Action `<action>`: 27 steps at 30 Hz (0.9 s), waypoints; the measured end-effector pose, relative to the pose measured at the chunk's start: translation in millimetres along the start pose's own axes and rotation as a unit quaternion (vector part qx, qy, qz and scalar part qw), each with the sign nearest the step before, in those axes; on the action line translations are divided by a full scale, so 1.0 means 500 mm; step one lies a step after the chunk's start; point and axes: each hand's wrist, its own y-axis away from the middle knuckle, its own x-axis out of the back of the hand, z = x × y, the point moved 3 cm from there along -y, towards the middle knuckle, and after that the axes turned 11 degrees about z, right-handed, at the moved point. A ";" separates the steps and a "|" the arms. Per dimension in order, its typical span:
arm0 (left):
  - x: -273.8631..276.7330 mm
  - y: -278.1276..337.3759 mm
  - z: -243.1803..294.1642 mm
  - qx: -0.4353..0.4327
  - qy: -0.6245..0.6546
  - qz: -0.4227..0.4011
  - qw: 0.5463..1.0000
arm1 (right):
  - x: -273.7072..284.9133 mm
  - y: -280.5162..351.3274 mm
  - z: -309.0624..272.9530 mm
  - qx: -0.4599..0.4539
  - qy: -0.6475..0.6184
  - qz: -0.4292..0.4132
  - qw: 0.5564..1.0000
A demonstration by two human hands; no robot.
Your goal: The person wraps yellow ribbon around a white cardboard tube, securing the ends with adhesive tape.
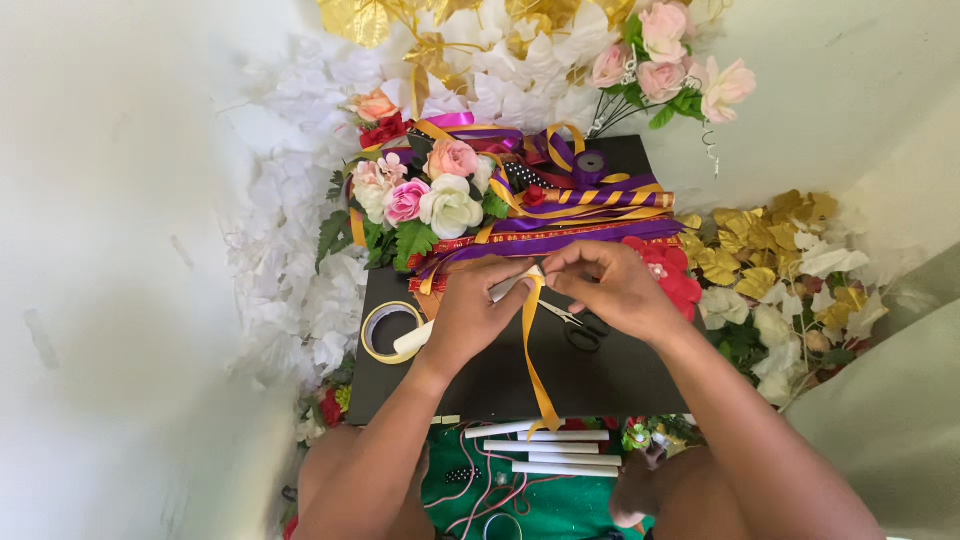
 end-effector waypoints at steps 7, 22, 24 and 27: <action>0.020 -0.008 -0.041 0.015 0.043 0.021 0.999 | -0.029 -0.019 0.030 0.044 -0.040 0.030 0.998; 0.038 -0.007 -0.057 -0.007 0.082 0.000 0.997 | -0.007 -0.033 0.062 0.046 -0.104 0.033 0.993; 0.036 -0.007 -0.056 -0.011 0.081 -0.004 0.997 | -0.006 -0.036 0.058 0.060 -0.086 0.026 0.994; 0.035 -0.006 -0.066 -0.019 0.068 -0.014 0.997 | -0.019 -0.037 0.045 0.084 -0.057 0.007 0.995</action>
